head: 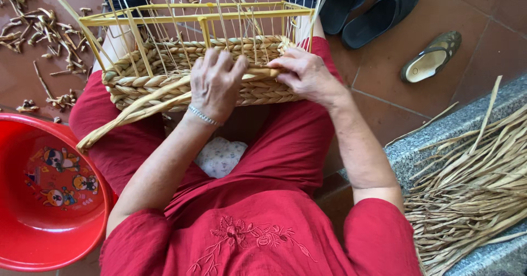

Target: The person sits on the floor weaving a water hyacinth basket around a bamboo frame. They trim bamboo sticks with scissors, weave braided strips along the rim, tuck the ends into the weave, and cut off protruding stick ends.

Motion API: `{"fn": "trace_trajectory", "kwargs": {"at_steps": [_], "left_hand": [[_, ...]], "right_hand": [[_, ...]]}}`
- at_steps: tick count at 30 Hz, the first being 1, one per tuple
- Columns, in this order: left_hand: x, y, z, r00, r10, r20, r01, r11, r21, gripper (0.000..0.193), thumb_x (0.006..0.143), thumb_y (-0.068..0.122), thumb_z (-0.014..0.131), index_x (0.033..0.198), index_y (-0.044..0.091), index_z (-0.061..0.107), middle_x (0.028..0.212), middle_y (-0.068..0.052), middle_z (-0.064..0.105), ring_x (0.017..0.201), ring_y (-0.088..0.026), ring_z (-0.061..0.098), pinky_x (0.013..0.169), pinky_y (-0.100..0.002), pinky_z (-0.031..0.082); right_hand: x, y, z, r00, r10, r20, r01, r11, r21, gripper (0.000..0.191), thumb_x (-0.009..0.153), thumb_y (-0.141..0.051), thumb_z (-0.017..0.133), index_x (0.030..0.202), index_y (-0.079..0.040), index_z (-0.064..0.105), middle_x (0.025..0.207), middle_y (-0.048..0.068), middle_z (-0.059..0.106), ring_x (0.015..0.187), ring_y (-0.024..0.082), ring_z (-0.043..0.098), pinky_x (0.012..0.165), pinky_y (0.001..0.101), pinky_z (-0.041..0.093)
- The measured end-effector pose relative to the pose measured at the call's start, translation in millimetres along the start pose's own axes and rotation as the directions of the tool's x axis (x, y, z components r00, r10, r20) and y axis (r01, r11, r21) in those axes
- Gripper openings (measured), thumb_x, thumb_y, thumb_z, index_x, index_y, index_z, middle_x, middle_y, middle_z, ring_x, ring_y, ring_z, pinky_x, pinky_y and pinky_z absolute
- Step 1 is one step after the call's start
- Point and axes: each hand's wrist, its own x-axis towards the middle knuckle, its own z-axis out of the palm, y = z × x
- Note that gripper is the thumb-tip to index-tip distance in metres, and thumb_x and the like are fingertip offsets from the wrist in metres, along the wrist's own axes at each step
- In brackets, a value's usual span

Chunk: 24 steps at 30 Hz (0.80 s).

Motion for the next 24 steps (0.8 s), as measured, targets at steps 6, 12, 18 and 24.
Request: {"fn": "trace_trajectory", "kwargs": {"at_steps": [6,12,18,24], "left_hand": [[-8.3,24.6,-2.3,0.932,0.228,-0.280,-0.135,0.939,0.315,0.045,0.089,0.011,0.063,0.132,0.020,0.059,0.132,-0.011,0.057,0.113,-0.026,0.053,0.089,-0.047,0.044],[0.4,32.1,53.6,0.983,-0.051,0.175,0.088,0.974,-0.209,0.039,0.093,0.004,0.061,0.131,0.000,0.060,0.111,-0.018,0.064,0.103,-0.033,0.065,0.089,-0.043,0.055],[55.7,18.4,99.1,0.740,-0.416,0.528,0.555,0.821,-0.131,0.041,0.077,0.038,0.085,0.101,0.008,0.070,0.088,-0.017,0.073,0.082,-0.033,0.071,0.071,-0.045,0.057],[17.2,32.4,110.6,0.885,-0.463,0.037,0.215,0.338,-0.916,0.010,0.099,0.007,0.069,0.106,-0.001,0.069,0.094,-0.019,0.069,0.081,-0.029,0.067,0.072,-0.037,0.057]], "right_hand": [[5.3,17.6,14.1,0.986,0.147,-0.082,-0.150,0.988,-0.023,0.012,0.094,-0.003,0.069,0.105,-0.005,0.066,0.096,0.013,0.069,0.088,0.027,0.072,0.078,0.0371,0.057],[3.2,22.1,3.5,0.967,0.255,0.004,-0.254,0.962,0.101,0.014,0.096,-0.005,0.065,0.110,-0.005,0.066,0.092,0.011,0.072,0.085,0.021,0.071,0.077,0.0351,0.055],[5.1,22.3,5.8,0.960,0.278,-0.018,-0.274,0.955,0.115,0.011,0.098,-0.004,0.066,0.109,-0.005,0.066,0.086,0.008,0.071,0.080,0.015,0.067,0.074,0.0327,0.055],[1.6,28.4,10.5,0.964,0.259,-0.060,-0.243,0.949,0.201,0.007,0.104,-0.008,0.064,0.111,-0.005,0.066,0.089,0.005,0.072,0.083,0.009,0.068,0.075,0.0284,0.056]]}}
